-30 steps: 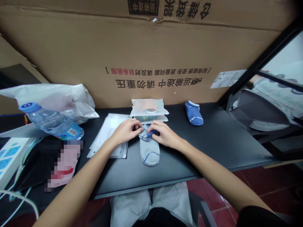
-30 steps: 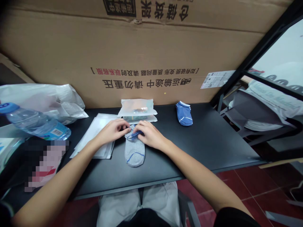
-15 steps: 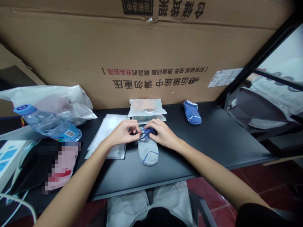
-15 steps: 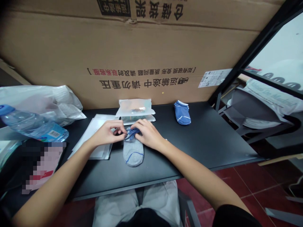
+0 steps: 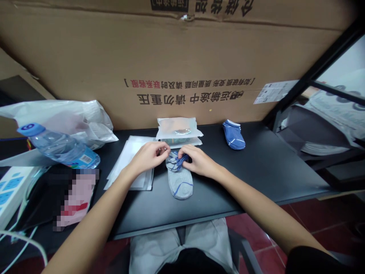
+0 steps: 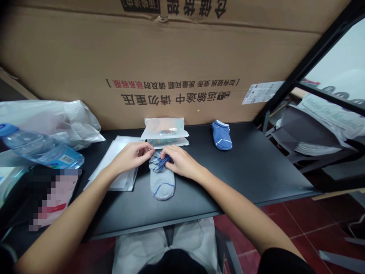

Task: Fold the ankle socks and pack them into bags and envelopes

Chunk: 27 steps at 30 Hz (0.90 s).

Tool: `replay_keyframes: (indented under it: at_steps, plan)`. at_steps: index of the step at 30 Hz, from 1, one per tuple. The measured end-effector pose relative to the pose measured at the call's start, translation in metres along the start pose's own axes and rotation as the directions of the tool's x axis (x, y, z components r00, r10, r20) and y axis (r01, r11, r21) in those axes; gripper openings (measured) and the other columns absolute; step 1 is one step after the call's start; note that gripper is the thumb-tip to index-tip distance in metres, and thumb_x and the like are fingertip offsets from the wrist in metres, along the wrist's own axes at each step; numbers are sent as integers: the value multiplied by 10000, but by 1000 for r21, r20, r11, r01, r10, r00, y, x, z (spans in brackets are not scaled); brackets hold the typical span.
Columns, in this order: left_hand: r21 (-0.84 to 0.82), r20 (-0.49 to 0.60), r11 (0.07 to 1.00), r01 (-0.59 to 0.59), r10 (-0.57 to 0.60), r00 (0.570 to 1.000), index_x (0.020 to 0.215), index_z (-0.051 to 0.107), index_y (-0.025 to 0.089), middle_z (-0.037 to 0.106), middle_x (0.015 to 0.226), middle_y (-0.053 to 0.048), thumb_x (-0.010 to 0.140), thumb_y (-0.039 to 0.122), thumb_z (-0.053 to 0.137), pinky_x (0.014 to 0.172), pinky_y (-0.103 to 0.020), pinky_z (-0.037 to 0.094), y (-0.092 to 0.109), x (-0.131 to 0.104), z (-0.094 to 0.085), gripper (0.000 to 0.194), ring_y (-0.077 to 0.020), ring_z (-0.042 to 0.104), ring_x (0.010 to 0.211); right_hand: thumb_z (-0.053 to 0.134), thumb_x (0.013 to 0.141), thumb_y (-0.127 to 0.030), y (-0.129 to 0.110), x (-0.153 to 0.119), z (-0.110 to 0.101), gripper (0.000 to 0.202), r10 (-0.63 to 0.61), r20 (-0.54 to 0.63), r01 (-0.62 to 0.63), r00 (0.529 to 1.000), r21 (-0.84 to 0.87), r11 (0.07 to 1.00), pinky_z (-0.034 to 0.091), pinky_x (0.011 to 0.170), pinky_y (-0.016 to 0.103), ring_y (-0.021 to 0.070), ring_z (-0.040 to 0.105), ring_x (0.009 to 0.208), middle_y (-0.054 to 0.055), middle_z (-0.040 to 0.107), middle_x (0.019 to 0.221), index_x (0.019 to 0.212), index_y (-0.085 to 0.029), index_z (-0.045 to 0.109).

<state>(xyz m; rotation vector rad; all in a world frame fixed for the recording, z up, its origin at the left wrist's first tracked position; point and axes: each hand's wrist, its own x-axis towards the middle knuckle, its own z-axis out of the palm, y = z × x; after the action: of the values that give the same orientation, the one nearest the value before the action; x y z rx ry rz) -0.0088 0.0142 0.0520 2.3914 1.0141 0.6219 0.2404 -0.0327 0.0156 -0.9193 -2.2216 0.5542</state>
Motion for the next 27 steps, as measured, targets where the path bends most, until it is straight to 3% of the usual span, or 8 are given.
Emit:
replay_keyframes:
  at_steps: [3,5,10,14,16,20,22,27]
  plan:
    - [80,93,997,25,-32,995,943,786,186,648,668,14,915,297,649,615,-253,368,-7,1,3,178,-128,550,595,593,848,-30,-2,0,-3,272,-17,31,16,999,16,1000,483,898,342,232,600,1014,50,655,1040,1043,-221,601]
    - [17,129,1000,22,-24,991,932,779,185,640,652,21,910,295,648,612,-249,372,-10,1,5,173,-123,546,584,584,839,-22,-2,-1,-2,322,-20,31,19,999,29,999,497,920,353,234,610,1035,58,654,1071,1095,-217,599]
    - [-189,102,982,20,-1,995,856,733,162,574,616,40,814,210,641,580,-227,374,-1,-1,3,112,-106,501,574,614,864,-59,1,-2,1,596,-4,12,4,1000,-9,1000,524,977,418,253,619,1068,80,629,1131,1430,-225,530]
    - [-288,178,957,34,19,984,849,740,159,573,628,38,783,217,641,586,-225,388,7,-3,1,132,-107,489,587,652,874,-69,-2,-1,-1,407,-34,18,35,999,-57,998,540,956,418,257,602,1051,84,593,1100,1251,-219,674]
    - [-249,156,968,43,-4,988,828,739,162,637,672,9,828,237,593,609,-238,395,7,-2,1,164,-121,522,619,654,861,-41,-5,-1,-3,377,-59,22,59,998,-33,998,538,989,413,256,605,1096,88,600,1143,1190,-221,696]
    - [45,15,994,96,-97,995,821,757,179,669,673,-8,899,286,559,628,-270,362,2,0,2,238,-145,548,619,626,880,-19,-8,-1,-5,372,-95,71,94,993,20,995,527,1037,400,245,618,1158,90,627,1209,1182,-224,703]
    - [124,73,985,124,-133,988,819,767,192,660,642,1,889,310,600,622,-273,352,0,0,2,216,-148,554,596,617,895,-23,-9,-1,-5,352,-109,90,106,990,32,994,527,1039,397,243,622,1170,90,637,1216,1168,-224,710]
    - [89,182,982,166,-180,967,848,759,196,669,636,14,870,345,646,627,-261,378,-3,-2,5,188,-149,593,596,620,898,-32,-12,0,-6,337,-92,102,89,990,32,995,528,1048,410,248,626,1202,94,651,1254,1157,-230,706]
